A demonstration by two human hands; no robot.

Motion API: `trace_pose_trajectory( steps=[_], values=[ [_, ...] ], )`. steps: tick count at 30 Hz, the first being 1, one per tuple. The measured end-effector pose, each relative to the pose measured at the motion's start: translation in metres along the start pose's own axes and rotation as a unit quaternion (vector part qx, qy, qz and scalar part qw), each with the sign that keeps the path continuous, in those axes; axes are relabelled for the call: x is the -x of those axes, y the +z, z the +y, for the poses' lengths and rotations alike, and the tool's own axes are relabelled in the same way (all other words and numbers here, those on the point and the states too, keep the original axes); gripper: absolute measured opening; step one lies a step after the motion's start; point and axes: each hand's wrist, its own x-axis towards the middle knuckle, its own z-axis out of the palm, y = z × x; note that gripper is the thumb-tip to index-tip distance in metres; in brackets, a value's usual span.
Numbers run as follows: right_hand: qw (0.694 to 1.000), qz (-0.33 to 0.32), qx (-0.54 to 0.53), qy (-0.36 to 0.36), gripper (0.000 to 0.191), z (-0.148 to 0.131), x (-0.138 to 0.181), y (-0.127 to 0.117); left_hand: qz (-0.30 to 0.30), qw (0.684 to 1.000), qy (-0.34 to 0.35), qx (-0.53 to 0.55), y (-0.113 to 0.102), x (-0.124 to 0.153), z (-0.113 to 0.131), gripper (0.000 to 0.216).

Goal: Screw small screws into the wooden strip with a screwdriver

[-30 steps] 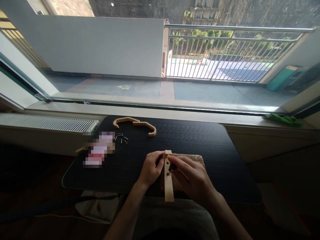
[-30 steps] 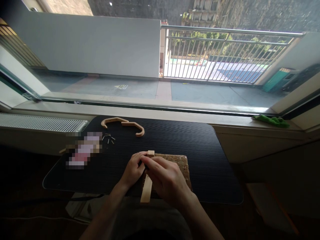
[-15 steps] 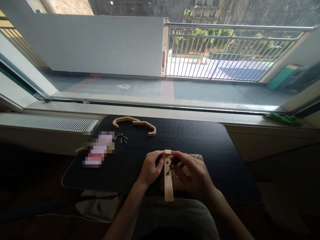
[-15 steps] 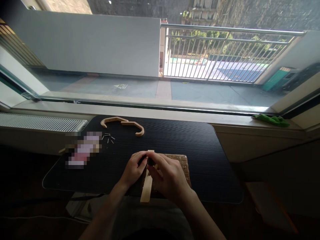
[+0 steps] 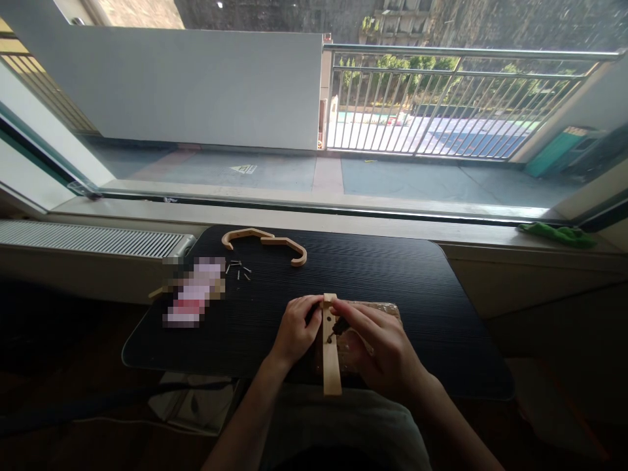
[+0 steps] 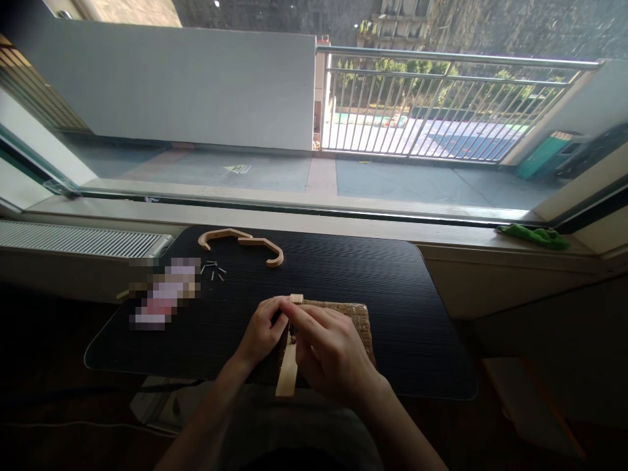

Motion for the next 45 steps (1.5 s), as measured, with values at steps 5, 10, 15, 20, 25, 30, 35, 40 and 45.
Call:
trace_pose_trajectory(
  steps=[5,10,15,20,25,30,35,40,45],
  values=[
    [1.000,-0.025,-0.010,-0.001,0.052,-0.002,-0.002,-0.003,0.007,1.000,0.004,-0.006,0.000,0.000,-0.001,0.023],
    [0.999,-0.027,-0.040,0.025,0.050,-0.001,-0.001,-0.002,0.009,1.000,0.009,0.005,0.002,0.001,-0.003,0.024],
    [0.998,-0.043,-0.038,0.026,0.045,-0.004,-0.002,-0.004,0.040,0.996,-0.013,0.073,-0.002,0.001,0.000,0.026],
    [0.998,-0.053,-0.033,0.018,0.043,-0.006,-0.002,-0.005,0.055,0.989,-0.022,0.132,-0.021,0.007,0.020,0.022],
    [0.998,-0.054,-0.039,0.021,0.045,-0.007,-0.003,-0.004,0.001,0.990,0.040,0.133,-0.043,0.011,0.048,0.020],
    [0.998,-0.049,-0.042,0.024,0.041,-0.009,-0.004,-0.005,-0.021,0.990,0.077,0.116,-0.048,0.009,0.062,0.020],
    [0.999,-0.036,-0.012,-0.002,0.040,-0.006,-0.005,-0.008,-0.025,0.993,0.061,0.096,-0.042,0.010,0.057,0.025],
    [0.999,-0.025,0.029,-0.006,0.035,-0.004,-0.007,-0.009,-0.037,0.994,0.048,0.095,-0.036,0.013,0.049,0.015],
    [0.999,-0.024,0.025,-0.003,0.035,-0.004,-0.007,-0.007,-0.043,0.993,0.034,0.107,-0.036,0.013,0.048,0.014]
  ],
)
